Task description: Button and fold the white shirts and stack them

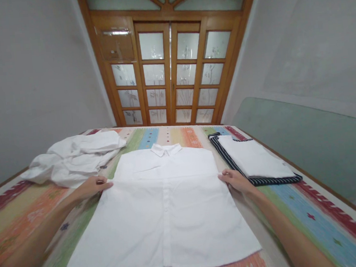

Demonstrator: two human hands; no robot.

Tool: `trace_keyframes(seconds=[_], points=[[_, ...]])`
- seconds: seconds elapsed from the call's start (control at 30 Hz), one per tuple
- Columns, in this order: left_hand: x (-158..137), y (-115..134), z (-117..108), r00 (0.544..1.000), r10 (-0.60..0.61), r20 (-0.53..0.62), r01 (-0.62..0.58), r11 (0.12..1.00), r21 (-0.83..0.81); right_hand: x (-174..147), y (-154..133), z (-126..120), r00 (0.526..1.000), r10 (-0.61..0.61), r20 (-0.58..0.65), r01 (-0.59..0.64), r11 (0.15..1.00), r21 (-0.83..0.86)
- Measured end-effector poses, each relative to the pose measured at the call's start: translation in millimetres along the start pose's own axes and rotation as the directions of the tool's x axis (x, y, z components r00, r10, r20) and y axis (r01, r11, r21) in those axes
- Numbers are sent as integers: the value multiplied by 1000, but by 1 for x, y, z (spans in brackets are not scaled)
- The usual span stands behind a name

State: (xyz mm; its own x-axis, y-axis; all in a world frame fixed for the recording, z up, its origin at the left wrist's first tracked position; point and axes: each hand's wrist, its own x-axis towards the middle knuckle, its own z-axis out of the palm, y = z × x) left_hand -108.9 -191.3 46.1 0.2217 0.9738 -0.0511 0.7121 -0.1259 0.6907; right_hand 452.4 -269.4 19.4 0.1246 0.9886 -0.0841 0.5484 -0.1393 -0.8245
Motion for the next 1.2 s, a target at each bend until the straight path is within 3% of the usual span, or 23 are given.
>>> trace_keyframes(seconds=[0.17,0.23,0.3,0.4,0.57,0.8,1.03,1.2], points=[[0,2,9,982,28,-188,5,985,172,1,9,9,950,-189,-247,106,943,-314],[-4,2,10,968,22,-249,29,980,198,-1,11,8,936,-209,-284,106,935,-339],[-11,1,10,967,-8,-255,55,983,178,-6,13,4,952,-181,-246,106,951,-291],[-20,-2,8,983,-62,-175,74,995,65,-14,10,-3,991,-98,-96,83,985,-152],[-29,-10,6,987,-154,-36,148,979,-139,-30,-1,-11,998,-17,61,18,1000,-22],[-34,-11,3,984,-144,109,168,952,-257,-41,-10,-10,990,119,80,-120,993,7],[-42,0,-3,989,-44,143,97,918,-385,-46,-9,-10,980,123,153,-121,992,-23],[-44,3,-3,978,-28,204,106,918,-383,-50,-12,-11,983,99,155,-112,991,74]])
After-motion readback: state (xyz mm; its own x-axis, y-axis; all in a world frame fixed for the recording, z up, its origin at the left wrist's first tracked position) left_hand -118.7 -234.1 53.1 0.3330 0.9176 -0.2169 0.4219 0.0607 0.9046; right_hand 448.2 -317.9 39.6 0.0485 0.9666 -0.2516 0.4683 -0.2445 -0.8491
